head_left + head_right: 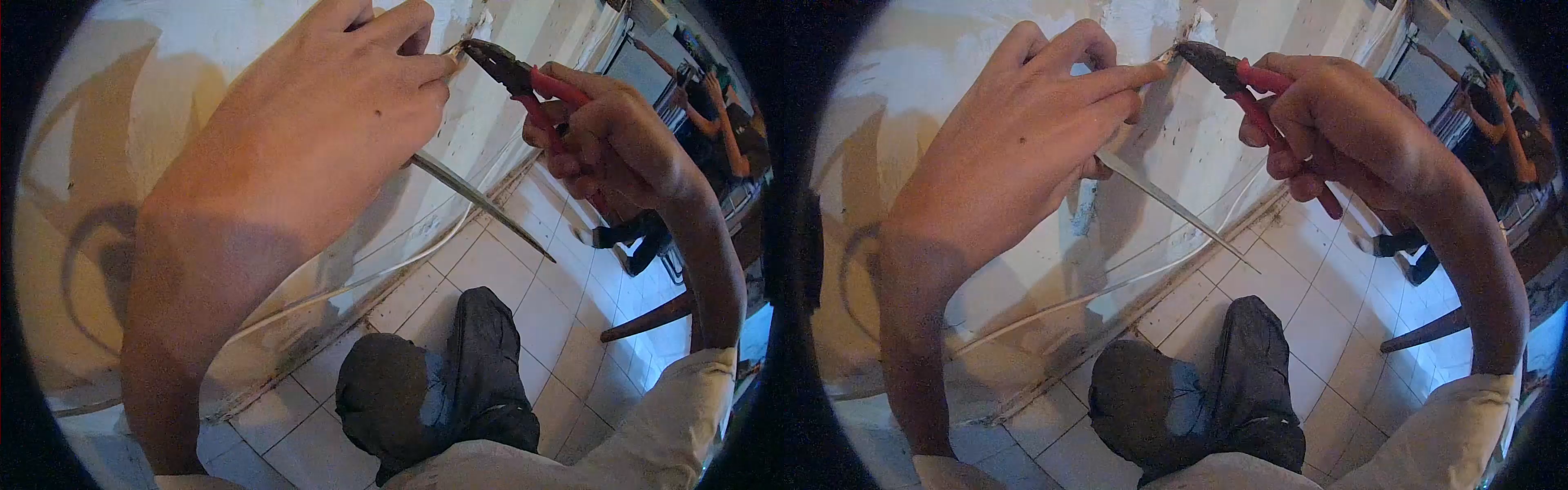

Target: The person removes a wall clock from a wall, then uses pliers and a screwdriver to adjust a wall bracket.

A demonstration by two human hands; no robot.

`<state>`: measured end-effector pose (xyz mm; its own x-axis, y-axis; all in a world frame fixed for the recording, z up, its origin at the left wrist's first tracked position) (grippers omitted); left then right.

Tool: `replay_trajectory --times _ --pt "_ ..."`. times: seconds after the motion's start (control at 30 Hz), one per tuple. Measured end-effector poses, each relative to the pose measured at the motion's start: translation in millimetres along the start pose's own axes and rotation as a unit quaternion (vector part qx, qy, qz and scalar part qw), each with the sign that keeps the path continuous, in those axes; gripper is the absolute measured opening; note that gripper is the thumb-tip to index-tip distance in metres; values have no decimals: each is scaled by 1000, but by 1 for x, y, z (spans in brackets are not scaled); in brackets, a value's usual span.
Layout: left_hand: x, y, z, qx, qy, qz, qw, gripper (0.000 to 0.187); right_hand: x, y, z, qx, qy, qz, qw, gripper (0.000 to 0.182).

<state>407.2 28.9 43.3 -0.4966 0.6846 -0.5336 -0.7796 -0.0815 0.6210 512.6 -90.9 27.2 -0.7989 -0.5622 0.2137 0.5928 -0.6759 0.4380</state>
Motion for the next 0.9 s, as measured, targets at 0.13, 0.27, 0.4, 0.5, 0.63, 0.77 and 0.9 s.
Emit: replay_trajectory --times 0.13,0.27,0.4,0.5,0.63,0.77,0.9 --pt "3 3 0 -10 6 -20 1000 36 3 14 17 273 90 -128 949 29" --pt "0 4 1 10 -7 -2 1000 37 2 12 16 269 86 -114 952 45" --pt "2 4 2 11 -14 -18 1000 38 0 12 -1 112 -26 -9 993 53" --pt "1 4 1 6 -6 -6 1000 40 7 7 20 390 170 -155 892 29" --pt "2 2 2 3 10 13 1000 42 21 7 23 381 194 -194 883 23" --pt "0 -3 1 2 20 28 999 44 12 25 8 232 76 -126 962 29" --pt "4 -1 -1 -41 1 -13 999 51 10 17 2 183 64 -90 977 42"
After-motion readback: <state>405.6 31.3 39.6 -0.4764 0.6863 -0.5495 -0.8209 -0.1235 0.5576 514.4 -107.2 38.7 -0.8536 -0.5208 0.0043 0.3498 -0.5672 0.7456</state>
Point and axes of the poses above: each hand's wrist, its own x-axis away from the middle knuckle, its own y-axis out of the back of the hand, z = x × y, the point moved 9 cm from there along -x, towards the middle knuckle, and after that the axes turned 6 degrees about -y, right-handed, at the moved point
